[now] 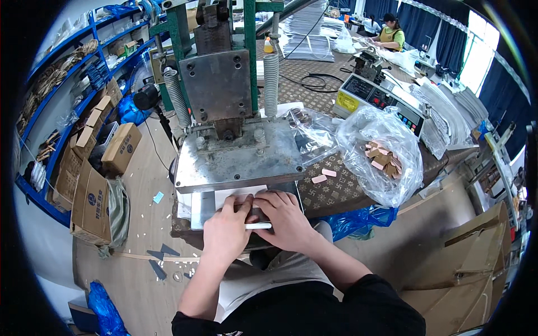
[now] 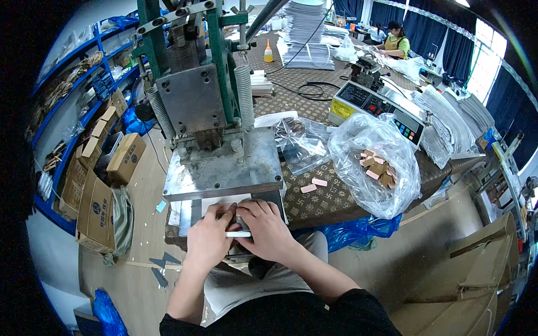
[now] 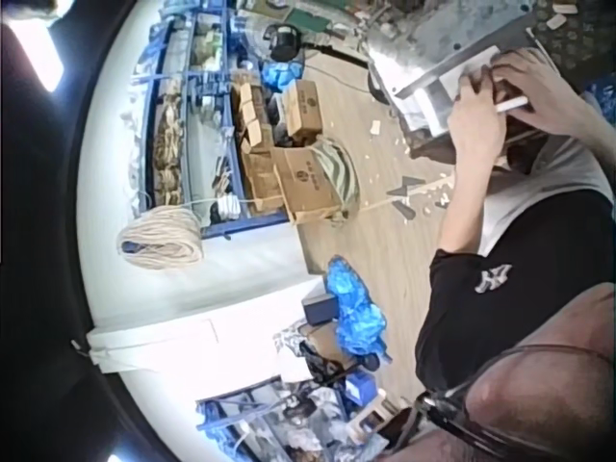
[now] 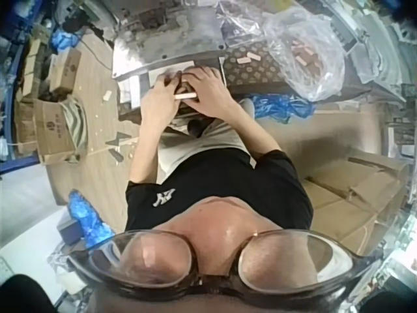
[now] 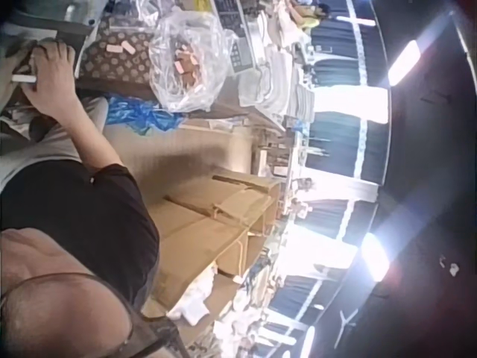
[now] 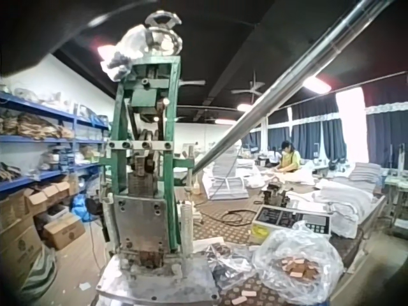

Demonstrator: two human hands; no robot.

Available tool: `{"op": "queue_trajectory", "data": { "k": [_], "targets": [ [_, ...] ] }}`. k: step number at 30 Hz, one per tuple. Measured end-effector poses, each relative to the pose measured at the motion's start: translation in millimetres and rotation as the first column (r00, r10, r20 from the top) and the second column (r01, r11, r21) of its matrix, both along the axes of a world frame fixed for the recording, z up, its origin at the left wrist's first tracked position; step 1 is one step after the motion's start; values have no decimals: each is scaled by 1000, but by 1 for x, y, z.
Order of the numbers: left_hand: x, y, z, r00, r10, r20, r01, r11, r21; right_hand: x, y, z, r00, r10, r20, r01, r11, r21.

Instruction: Using a manual press machine to punch or stamp small pink tags.

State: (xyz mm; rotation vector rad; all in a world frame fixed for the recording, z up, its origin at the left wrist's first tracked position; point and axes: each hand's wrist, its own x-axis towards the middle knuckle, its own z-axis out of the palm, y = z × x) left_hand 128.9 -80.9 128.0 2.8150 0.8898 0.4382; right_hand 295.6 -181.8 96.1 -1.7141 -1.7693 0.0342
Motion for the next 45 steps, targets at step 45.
{"op": "queue_trajectory", "data": {
  "k": [45],
  "targets": [
    [-51, -45, -50, 919, -94, 384, 38, 988, 151, 126, -76, 230, 990, -135, -29, 104, 592, 799]
  ]
}}
